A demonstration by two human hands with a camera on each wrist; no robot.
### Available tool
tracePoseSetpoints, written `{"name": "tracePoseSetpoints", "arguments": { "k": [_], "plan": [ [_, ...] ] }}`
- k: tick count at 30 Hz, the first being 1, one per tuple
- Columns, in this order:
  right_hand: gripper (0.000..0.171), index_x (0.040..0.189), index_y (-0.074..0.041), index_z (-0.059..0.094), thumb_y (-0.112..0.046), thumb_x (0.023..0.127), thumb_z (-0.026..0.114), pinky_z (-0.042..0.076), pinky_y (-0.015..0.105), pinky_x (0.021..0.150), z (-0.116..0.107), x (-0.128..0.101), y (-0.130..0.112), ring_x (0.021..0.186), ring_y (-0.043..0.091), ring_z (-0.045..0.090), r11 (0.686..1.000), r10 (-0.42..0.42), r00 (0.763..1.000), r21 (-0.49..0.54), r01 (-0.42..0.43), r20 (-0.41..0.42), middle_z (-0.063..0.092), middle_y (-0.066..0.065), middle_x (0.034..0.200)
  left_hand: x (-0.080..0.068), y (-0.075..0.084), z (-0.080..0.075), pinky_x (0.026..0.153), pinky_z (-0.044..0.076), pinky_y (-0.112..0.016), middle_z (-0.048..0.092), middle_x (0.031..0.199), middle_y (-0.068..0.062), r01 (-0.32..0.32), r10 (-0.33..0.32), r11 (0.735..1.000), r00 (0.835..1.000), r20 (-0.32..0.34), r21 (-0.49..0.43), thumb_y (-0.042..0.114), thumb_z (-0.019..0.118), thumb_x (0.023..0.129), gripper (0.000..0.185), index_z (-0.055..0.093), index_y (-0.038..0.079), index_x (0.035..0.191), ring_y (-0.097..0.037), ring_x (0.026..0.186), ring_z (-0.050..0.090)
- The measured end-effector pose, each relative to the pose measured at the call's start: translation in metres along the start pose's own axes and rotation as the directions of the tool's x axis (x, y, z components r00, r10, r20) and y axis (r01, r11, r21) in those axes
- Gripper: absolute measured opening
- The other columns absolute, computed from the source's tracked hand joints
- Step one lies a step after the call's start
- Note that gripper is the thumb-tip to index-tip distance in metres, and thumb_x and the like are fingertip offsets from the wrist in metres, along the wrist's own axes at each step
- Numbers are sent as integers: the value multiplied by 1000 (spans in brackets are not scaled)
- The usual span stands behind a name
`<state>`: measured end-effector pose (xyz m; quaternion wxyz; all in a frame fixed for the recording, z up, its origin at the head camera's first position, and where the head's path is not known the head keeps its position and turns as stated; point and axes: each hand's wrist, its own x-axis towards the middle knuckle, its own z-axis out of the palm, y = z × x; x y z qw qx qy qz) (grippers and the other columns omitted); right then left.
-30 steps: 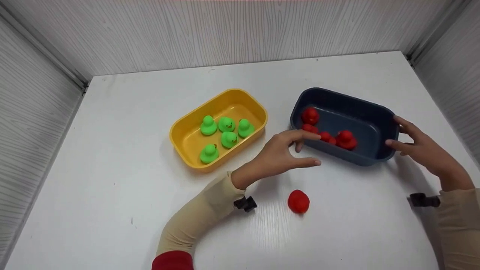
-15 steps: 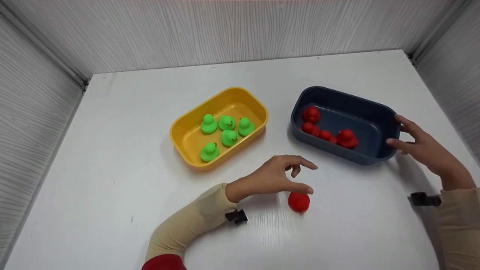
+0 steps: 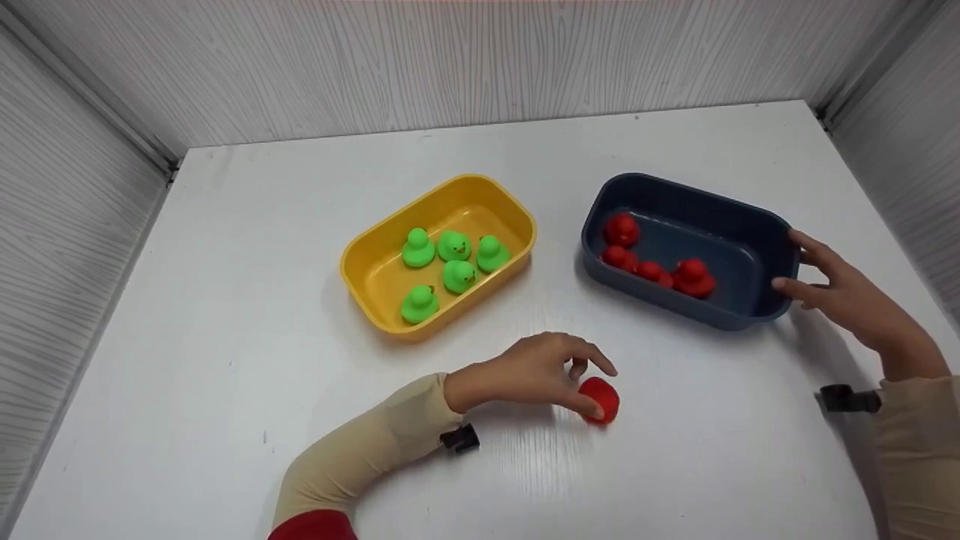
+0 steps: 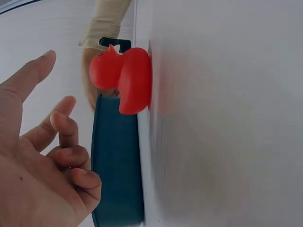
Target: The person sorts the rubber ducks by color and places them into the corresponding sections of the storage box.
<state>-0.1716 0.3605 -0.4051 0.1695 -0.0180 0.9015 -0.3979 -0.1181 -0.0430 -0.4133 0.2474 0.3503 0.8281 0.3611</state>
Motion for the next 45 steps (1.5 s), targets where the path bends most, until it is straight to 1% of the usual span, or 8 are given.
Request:
{"name": "tracePoseSetpoints", "arguments": {
  "k": [4, 10, 16, 19, 26, 33, 37, 45],
  "plan": [
    [77, 157, -25, 1, -33, 99, 53, 40, 8, 75, -1, 0, 0, 132, 25, 29, 1000, -13, 1000, 0, 13, -3, 13, 27, 156, -1, -1, 0, 67, 37, -17, 56, 78, 9, 18, -21, 996, 999, 30, 93, 39, 80, 77, 41, 70, 27, 114, -3, 77, 47],
    [77, 157, -24, 1, -31, 100, 52, 39, 6, 74, 0, 0, 2, 134, 40, 21, 999, -46, 999, 11, 46, -11, 12, 30, 155, 2, 0, -1, 66, 38, -18, 59, 81, 8, -1, -14, 983, 997, 81, 184, 39, 79, 77, 39, 69, 29, 113, -3, 78, 48],
    [77, 157, -24, 1, -30, 100, 53, 39, 5, 73, 1, 0, 3, 132, 45, 22, 998, -59, 998, 15, 59, -6, 12, 32, 153, 6, -1, 0, 62, 37, -17, 58, 73, 8, -15, -14, 972, 992, 125, 235, 35, 80, 77, 37, 69, 29, 112, -3, 72, 50],
    [77, 157, -23, 0, -30, 100, 52, 39, 5, 73, 1, 0, 3, 132, 46, 21, 998, -61, 998, 18, 61, -4, 9, 32, 154, 7, -2, 2, 62, 38, -18, 59, 74, 8, -11, -24, 970, 990, 140, 244, 34, 80, 77, 37, 69, 30, 112, -3, 73, 50],
    [78, 156, -22, -1, -31, 100, 52, 38, 5, 72, 1, 2, 3, 133, 48, 19, 999, -50, 999, 14, 51, -1, 7, 33, 154, 11, -6, 4, 64, 38, -19, 60, 78, 6, 13, -42, 984, 987, 158, 179, 29, 78, 80, 33, 69, 26, 112, -5, 74, 51],
    [78, 156, -24, -1, -31, 100, 52, 38, 5, 73, 2, 1, 4, 135, 46, 19, 998, -53, 999, 18, 53, -3, 7, 32, 155, 12, -6, 5, 67, 38, -17, 63, 86, 9, -3, -26, 985, 986, 163, 174, 28, 77, 81, 31, 70, 26, 110, -4, 78, 50],
    [77, 156, -24, 0, -30, 100, 52, 38, 6, 73, 3, 0, 4, 133, 45, 20, 998, -66, 998, 16, 66, -4, 10, 32, 153, 11, -6, 5, 65, 38, -17, 63, 84, 9, 2, -26, 987, 988, 154, 158, 29, 78, 80, 29, 70, 26, 108, -4, 76, 51],
    [79, 156, -24, -2, -33, 99, 53, 37, 4, 71, 2, 1, 2, 135, 50, 17, 999, -35, 999, 8, 35, -1, 5, 32, 156, 14, 1, 0, 65, 39, -15, 60, 78, 7, 6, -8, 1000, 995, 103, 18, 24, 78, 79, 28, 70, 24, 106, -2, 71, 50]
  ]
}}
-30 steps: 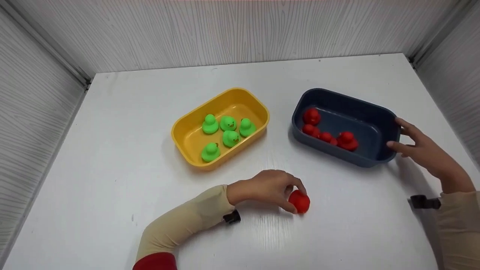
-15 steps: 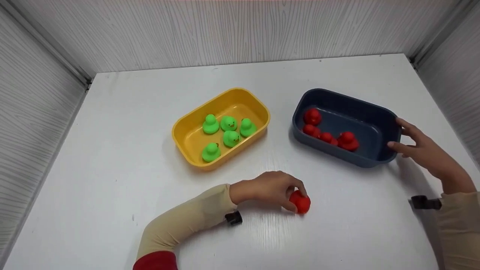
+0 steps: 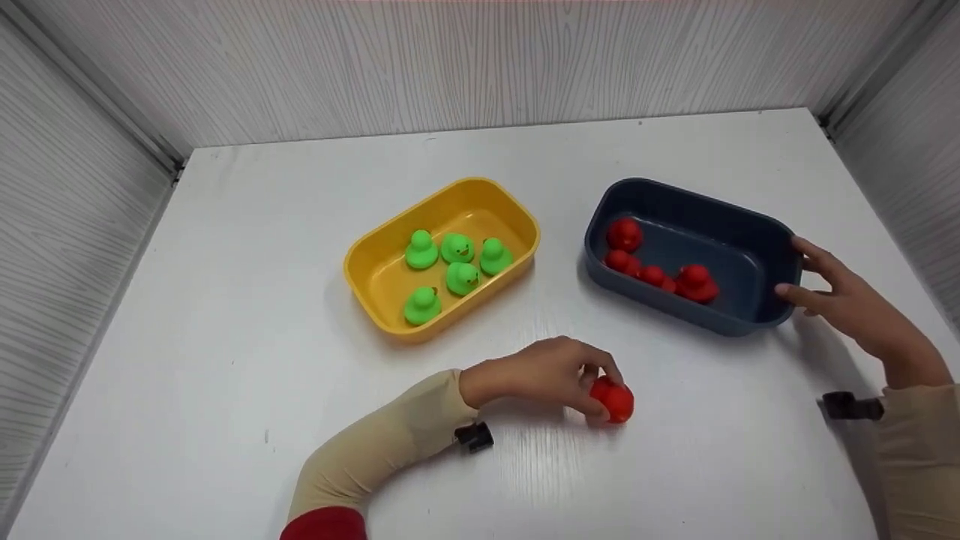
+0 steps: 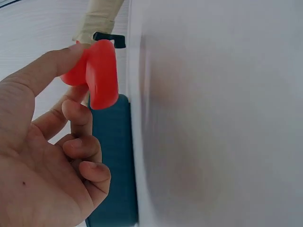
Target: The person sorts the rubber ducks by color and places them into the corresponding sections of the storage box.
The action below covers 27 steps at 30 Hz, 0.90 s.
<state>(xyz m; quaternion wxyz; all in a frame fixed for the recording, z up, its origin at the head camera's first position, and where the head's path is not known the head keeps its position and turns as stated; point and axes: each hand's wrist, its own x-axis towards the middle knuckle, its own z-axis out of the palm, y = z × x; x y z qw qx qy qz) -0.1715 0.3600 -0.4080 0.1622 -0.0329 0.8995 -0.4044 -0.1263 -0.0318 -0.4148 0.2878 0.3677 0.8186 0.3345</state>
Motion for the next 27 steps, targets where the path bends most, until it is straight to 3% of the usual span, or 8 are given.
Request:
{"name": "tracePoseSetpoints", "arguments": {
  "k": [10, 21, 27],
  "plan": [
    [80, 156, -23, -2, -33, 99, 53, 36, 4, 71, 0, 0, -1, 134, 51, 17, 1000, 3, 1000, 0, -3, 0, 4, 33, 155, 5, 14, -11, 68, 33, -15, 51, 74, 4, -151, 142, 976, 988, -64, -159, 23, 79, 80, 29, 69, 17, 107, -8, 77, 47],
    [78, 156, -25, -2, -33, 100, 52, 38, 5, 72, 0, 1, 1, 132, 48, 22, 1000, 9, 1000, -13, -9, 10, 6, 32, 156, 9, 40, -27, 68, 33, -15, 47, 76, 3, -223, 196, 952, 970, -143, -211, 24, 80, 79, 32, 68, 14, 107, -8, 77, 45],
    [78, 156, -23, -1, -31, 100, 52, 38, 5, 72, 0, 2, 2, 132, 47, 21, 1000, -9, 1000, -8, 9, -1, 8, 32, 155, 19, 48, -35, 66, 33, -16, 46, 77, 3, -283, 240, 935, 949, -206, -215, 25, 79, 80, 31, 68, 13, 107, -5, 76, 43]
  ]
}}
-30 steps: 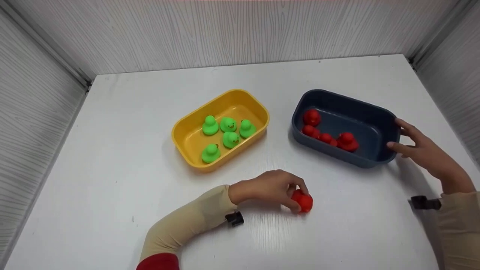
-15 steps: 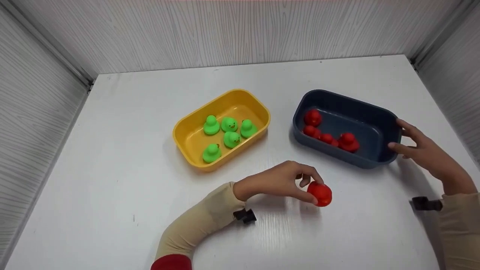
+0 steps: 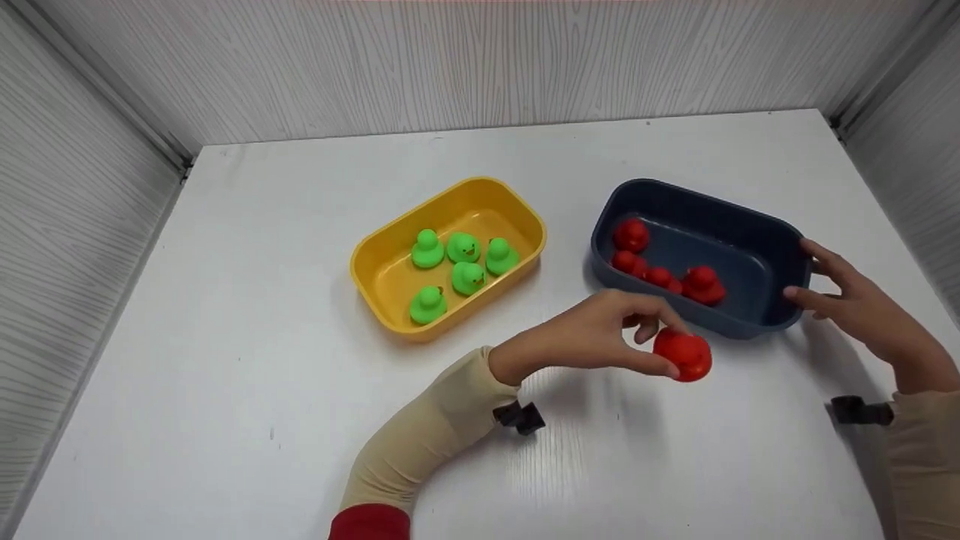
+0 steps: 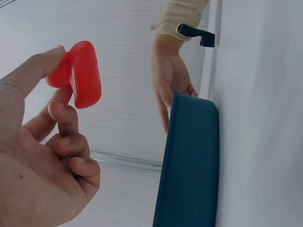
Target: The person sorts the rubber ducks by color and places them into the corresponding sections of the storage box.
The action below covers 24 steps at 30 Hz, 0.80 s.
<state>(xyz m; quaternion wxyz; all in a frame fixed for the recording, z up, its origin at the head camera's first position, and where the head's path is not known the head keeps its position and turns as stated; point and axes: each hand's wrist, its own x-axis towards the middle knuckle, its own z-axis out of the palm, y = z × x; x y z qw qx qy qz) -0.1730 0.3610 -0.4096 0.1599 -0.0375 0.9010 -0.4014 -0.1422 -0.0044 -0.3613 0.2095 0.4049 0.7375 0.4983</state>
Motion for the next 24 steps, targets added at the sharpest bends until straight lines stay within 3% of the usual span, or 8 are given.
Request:
{"name": "tracePoseSetpoints", "arguments": {
  "k": [5, 13, 24],
  "plan": [
    [78, 156, -21, -1, -32, 100, 52, 38, 5, 71, 1, 1, -1, 132, 47, 20, 1000, 5, 1000, -5, -5, 2, 5, 31, 156, 10, 1, -3, 67, 34, -17, 45, 76, 4, -36, 33, 999, 997, -74, -36, 24, 80, 80, 30, 68, 14, 106, -7, 76, 44],
    [79, 156, -21, -2, -32, 100, 52, 38, 4, 71, -1, 1, -3, 133, 48, 20, 1000, 5, 1000, -7, -5, 2, 5, 31, 157, 25, -6, -10, 66, 36, -17, 52, 81, -4, -27, 9, 994, 984, -176, -103, 21, 80, 79, 32, 69, 10, 108, -13, 76, 46],
    [78, 156, -24, -2, -31, 100, 52, 36, 5, 71, 0, 0, 2, 133, 50, 18, 1000, -3, 1000, 7, 3, -3, 6, 33, 155, 50, -19, -17, 60, 32, -17, 45, 73, 5, 45, -81, 993, 939, -333, -113, 25, 79, 80, 35, 68, 11, 110, -6, 69, 41]
  ]
}}
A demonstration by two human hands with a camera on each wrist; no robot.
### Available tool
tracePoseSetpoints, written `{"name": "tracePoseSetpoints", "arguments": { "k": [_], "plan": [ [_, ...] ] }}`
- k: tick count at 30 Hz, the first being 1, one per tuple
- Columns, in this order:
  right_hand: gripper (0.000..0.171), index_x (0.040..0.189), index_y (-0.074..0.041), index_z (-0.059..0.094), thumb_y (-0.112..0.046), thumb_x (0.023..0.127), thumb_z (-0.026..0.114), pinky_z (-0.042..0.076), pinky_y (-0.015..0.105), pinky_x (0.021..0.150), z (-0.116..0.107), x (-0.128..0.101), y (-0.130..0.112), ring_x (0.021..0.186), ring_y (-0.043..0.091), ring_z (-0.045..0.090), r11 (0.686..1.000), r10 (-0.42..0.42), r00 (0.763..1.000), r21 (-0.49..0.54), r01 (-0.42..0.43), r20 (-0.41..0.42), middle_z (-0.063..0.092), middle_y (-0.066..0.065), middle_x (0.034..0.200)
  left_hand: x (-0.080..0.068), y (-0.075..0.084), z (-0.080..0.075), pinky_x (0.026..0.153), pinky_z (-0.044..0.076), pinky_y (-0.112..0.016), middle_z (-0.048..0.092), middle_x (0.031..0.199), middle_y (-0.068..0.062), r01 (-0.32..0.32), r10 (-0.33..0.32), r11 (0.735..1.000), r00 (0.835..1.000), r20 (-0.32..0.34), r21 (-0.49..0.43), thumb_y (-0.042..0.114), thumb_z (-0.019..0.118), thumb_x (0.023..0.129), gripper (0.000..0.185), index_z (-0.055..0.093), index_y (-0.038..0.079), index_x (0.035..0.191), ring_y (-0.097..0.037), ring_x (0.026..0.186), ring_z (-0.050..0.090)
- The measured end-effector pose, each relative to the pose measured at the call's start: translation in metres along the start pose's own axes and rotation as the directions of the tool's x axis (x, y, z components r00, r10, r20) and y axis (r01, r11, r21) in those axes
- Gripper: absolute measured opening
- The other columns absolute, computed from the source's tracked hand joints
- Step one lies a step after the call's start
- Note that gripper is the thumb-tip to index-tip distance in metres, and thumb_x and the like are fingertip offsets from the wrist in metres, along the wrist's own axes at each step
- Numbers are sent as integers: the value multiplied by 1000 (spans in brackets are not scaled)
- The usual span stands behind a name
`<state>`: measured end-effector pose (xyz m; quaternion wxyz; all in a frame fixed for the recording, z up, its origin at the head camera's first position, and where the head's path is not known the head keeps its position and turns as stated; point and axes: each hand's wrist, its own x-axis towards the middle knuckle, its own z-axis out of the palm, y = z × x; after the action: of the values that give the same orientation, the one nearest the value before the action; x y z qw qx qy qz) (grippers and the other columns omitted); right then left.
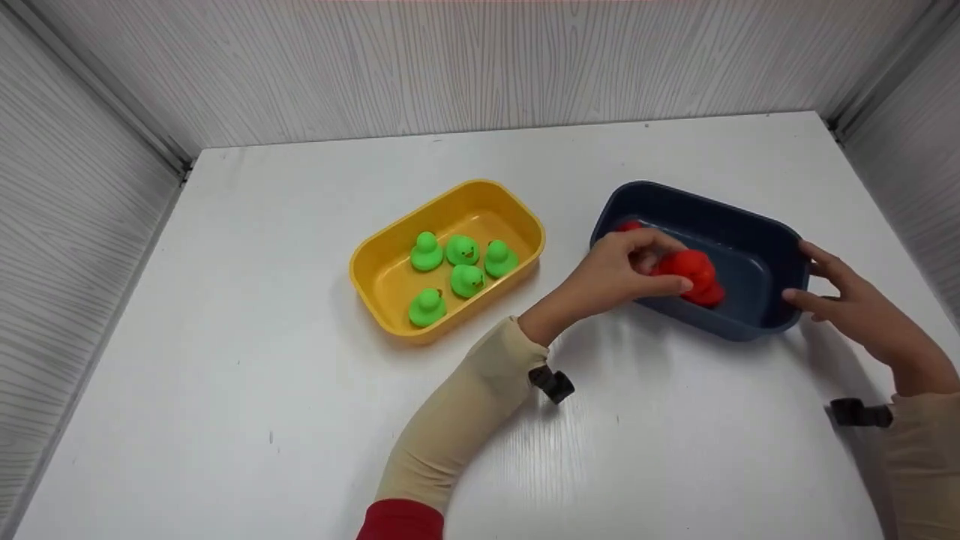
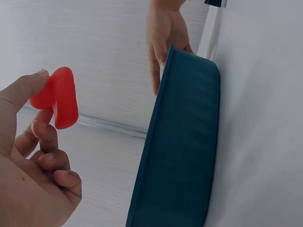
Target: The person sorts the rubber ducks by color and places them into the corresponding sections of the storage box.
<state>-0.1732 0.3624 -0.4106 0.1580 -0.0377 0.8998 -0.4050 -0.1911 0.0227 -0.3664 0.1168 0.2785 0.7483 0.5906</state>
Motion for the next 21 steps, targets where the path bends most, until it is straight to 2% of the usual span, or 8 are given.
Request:
{"name": "tracePoseSetpoints", "arguments": {
  "k": [6, 13, 16, 21],
  "plan": [
    [79, 156, -25, -2, -32, 100, 53, 36, 4, 71, 1, 0, -1, 136, 54, 15, 1000, 3, 1000, 16, -3, 7, 1, 31, 157, 21, -4, 2, 59, 33, -17, 45, 73, 3, 46, -42, 998, 996, -78, 48, 27, 78, 81, 33, 68, 15, 111, -7, 68, 42],
    [78, 156, -26, -2, -30, 100, 52, 36, 4, 71, 1, -1, 0, 135, 52, 16, 1000, -3, 1000, 15, 3, 5, 2, 32, 156, 43, -15, 5, 61, 33, -16, 48, 75, 4, 131, -108, 982, 981, -164, 135, 31, 78, 81, 36, 68, 18, 113, -6, 69, 43],
    [79, 156, -25, -3, -31, 100, 52, 36, 5, 71, 0, -1, 1, 134, 51, 17, 1000, 1, 1000, 8, -1, 7, 3, 32, 156, 50, -18, 8, 59, 33, -16, 48, 74, 5, 181, -147, 966, 971, -189, 182, 34, 78, 81, 37, 69, 19, 114, -5, 68, 43],
    [79, 156, -23, -3, -31, 100, 52, 37, 5, 71, 0, 1, 1, 134, 51, 17, 1000, 1, 1000, 5, -1, 3, 2, 32, 156, 58, -23, 14, 58, 33, -16, 51, 75, 7, 270, -201, 917, 948, -245, 293, 40, 77, 80, 37, 70, 25, 113, -4, 68, 45]
  ]
}}
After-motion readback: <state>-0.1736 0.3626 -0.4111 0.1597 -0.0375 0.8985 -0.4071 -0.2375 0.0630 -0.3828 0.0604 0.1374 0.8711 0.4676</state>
